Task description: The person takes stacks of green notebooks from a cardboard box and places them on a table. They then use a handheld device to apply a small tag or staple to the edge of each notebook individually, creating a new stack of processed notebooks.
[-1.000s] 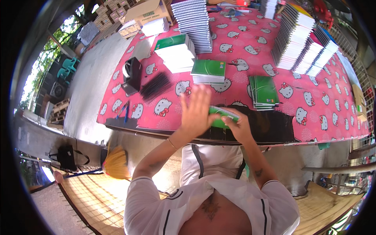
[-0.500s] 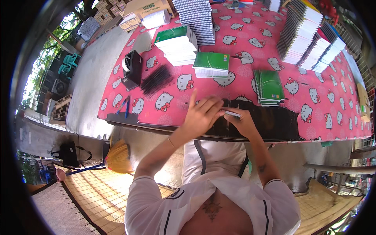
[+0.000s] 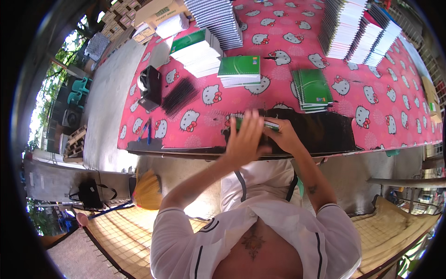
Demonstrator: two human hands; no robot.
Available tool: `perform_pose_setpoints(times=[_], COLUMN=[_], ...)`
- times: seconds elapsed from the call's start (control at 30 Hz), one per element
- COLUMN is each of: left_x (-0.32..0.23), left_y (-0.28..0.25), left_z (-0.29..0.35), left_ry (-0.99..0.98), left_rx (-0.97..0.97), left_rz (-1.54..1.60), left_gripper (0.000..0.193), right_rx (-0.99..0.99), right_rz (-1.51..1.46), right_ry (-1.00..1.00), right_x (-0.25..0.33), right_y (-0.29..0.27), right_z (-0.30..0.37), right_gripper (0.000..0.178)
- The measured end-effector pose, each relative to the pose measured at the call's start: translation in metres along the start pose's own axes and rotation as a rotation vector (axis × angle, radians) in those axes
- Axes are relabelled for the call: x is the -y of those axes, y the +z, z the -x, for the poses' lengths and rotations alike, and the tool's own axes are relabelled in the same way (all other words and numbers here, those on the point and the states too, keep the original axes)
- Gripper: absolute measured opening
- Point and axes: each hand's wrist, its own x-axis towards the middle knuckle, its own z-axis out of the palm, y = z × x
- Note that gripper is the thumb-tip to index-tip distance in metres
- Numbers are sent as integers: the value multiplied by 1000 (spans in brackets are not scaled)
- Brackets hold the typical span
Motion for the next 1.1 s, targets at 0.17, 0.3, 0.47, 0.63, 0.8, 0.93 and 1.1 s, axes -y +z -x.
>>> perform_pose_setpoints(times=[0.17,0.3,0.47,0.63,0.8,0.93,1.1], left_x=[13,-9,0,-24,9,11,11], left_y=[-16,14,-20,-18,-27,-23,-28], left_z=[-28,17,-25,7,-30,-28,-32], left_ry=[-53,76,-72,-56,-86,-94,-79], left_rx=[-81,15,-52,-207,-317,-336,-316], left_rz=[-101,27,65,207,309,380,396], left_gripper=[95,91,85,61,19,16,17], right_rx=[158,-25,38,54,44,82,179], right_rz=[117,75,15,41,184,127,200], right_ry=[219,-56,45,95,-87,-51,-27], right_x=[24,-3,1,4,31,44,57], right_y=[-6,0,3,0,-21,-54,-60], right_z=[-9,-2,-1,-3,-5,-5,-19], right_gripper=[37,36,34,31,31,25,9])
